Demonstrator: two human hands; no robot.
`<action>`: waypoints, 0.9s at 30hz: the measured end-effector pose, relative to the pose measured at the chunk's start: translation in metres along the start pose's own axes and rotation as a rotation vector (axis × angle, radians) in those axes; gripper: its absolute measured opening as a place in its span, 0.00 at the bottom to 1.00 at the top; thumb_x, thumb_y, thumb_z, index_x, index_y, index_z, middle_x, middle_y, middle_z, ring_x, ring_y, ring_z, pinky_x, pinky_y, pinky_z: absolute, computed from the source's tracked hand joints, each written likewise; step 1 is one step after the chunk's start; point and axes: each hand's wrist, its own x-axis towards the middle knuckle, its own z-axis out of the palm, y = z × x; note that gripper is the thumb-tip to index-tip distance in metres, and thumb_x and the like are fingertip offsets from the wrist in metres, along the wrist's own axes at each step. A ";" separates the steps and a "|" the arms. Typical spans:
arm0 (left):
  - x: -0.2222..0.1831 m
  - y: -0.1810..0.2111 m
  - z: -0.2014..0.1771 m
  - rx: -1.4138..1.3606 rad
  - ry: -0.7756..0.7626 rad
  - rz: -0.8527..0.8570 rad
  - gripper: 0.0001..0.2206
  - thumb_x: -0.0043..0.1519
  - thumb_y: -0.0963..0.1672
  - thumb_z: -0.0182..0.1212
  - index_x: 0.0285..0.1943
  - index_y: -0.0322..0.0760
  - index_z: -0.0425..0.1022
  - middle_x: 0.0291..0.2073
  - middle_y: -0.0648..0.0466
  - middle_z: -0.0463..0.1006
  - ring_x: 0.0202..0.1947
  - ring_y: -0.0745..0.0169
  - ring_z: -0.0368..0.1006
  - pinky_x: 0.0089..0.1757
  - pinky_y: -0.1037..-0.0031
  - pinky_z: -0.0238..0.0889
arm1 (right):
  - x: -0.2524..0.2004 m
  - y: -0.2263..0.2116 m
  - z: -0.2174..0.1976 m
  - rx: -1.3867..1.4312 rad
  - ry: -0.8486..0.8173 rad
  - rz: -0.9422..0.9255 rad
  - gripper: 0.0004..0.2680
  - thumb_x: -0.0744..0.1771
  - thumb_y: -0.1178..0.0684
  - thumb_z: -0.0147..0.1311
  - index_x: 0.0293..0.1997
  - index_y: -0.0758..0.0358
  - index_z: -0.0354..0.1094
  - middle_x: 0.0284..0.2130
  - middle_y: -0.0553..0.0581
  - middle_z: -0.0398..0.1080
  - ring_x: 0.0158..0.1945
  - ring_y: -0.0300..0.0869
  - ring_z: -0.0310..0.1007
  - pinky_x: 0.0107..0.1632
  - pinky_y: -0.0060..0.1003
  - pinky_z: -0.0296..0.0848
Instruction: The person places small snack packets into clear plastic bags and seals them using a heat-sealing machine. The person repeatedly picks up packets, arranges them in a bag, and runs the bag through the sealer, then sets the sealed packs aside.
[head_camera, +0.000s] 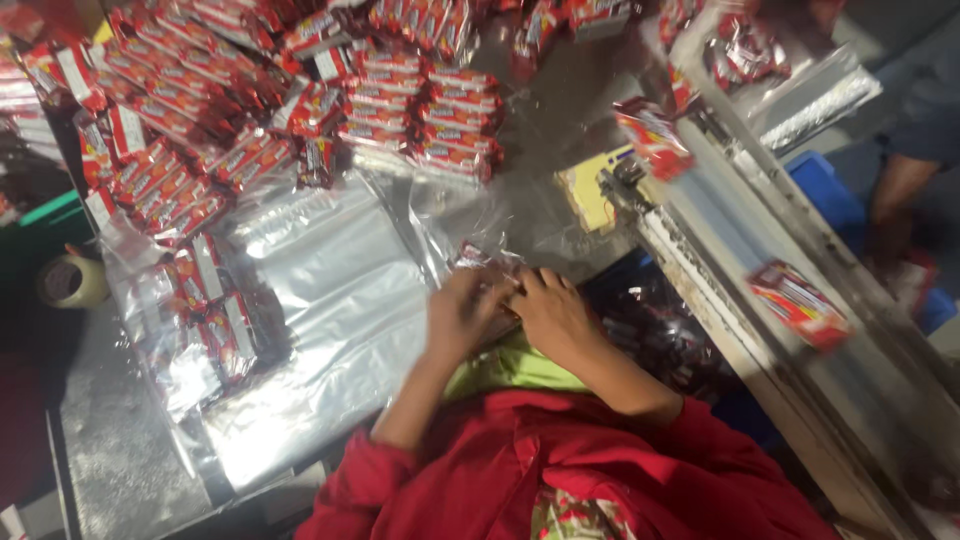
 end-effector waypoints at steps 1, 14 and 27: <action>-0.011 0.006 0.000 0.033 -0.063 0.041 0.07 0.57 0.41 0.69 0.44 0.38 0.80 0.29 0.46 0.75 0.27 0.51 0.73 0.33 0.64 0.66 | 0.004 0.003 0.005 0.314 -0.035 0.169 0.19 0.62 0.54 0.67 0.55 0.50 0.62 0.52 0.56 0.67 0.52 0.50 0.70 0.54 0.45 0.71; -0.043 -0.039 0.039 0.019 0.009 -0.003 0.24 0.49 0.48 0.75 0.45 0.29 0.68 0.35 0.39 0.77 0.34 0.40 0.75 0.37 0.59 0.68 | 0.011 0.002 0.079 1.308 0.324 0.162 0.35 0.70 0.53 0.57 0.80 0.62 0.25 0.75 0.67 0.42 0.76 0.53 0.44 0.73 0.46 0.50; -0.017 -0.064 0.048 0.463 -0.079 0.072 0.15 0.54 0.47 0.70 0.43 0.37 0.70 0.31 0.47 0.79 0.29 0.40 0.77 0.30 0.55 0.69 | 0.106 0.230 -0.057 -0.013 0.169 0.451 0.25 0.67 0.44 0.61 0.74 0.35 0.56 0.53 0.64 0.69 0.66 0.60 0.58 0.62 0.66 0.59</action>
